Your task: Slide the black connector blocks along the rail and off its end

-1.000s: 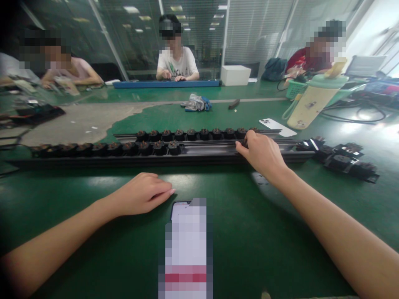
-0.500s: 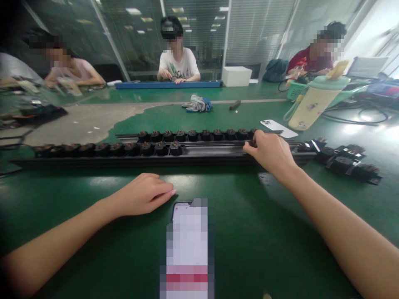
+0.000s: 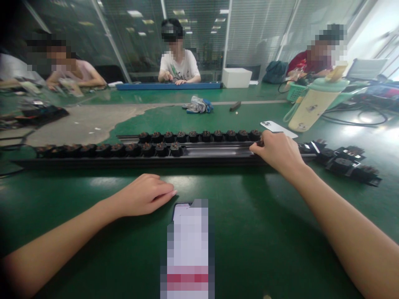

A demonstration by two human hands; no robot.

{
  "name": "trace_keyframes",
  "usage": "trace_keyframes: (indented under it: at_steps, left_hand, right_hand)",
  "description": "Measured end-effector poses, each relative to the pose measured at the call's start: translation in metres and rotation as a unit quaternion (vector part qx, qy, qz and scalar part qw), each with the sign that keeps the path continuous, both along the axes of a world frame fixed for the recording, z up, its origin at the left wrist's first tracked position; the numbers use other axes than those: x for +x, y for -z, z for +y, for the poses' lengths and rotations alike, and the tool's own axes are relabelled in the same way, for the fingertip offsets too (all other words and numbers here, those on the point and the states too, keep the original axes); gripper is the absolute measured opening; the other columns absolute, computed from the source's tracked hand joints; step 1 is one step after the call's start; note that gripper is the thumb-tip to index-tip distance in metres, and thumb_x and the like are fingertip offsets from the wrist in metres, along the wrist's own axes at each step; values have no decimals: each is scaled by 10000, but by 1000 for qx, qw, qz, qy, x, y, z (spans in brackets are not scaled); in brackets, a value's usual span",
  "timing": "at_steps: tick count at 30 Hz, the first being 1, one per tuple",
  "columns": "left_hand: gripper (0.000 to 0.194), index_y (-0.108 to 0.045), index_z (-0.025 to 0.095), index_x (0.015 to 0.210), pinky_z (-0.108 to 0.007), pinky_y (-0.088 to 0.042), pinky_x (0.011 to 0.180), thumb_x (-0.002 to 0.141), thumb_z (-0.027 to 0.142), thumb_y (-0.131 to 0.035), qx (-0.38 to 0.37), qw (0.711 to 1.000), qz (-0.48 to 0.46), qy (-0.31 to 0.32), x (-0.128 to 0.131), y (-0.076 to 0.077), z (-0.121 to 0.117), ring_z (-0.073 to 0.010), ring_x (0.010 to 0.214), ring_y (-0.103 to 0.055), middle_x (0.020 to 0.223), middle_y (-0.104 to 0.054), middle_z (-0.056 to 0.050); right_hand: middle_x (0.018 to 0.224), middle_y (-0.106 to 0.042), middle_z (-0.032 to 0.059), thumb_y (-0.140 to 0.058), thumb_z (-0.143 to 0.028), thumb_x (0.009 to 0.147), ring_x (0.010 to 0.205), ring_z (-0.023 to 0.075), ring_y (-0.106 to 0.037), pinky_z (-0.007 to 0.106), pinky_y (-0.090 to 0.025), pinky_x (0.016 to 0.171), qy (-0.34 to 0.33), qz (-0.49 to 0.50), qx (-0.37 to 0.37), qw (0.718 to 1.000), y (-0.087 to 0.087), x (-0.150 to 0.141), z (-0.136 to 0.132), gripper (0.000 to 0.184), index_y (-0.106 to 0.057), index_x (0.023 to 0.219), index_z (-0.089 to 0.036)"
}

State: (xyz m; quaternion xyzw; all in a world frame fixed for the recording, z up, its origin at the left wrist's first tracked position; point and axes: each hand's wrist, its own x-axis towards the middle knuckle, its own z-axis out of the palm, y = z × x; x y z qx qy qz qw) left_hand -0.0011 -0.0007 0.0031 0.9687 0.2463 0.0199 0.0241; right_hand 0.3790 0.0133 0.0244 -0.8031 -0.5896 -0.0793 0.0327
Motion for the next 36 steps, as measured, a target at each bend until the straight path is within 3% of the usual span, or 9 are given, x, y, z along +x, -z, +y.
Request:
trace_keyframes:
  at_steps: [15,36]
  left_hand:
    - [408,-541,192,709,-303,-340,589,1067,307,-383,25,1000,3,6,0,0,0,-140,538,-505,580,-544,16]
    - [406,-530,190,702,-299,-345,599,1063,306,-385,7,1000,-14,6,0,0,0,-137,534,-491,578,-534,15]
  right_hand:
    - [1018,-644,258,-356,-590,945,984,342,-623,387,-388,745,34,-14,-63,997,-15,3,-5,599,-645,1145,-105]
    - [1016,-668,237,-414,-594,924,949,342,-634,389,-414,716,54,-27,-75,995,-10,31,4,543,-657,1095,-139]
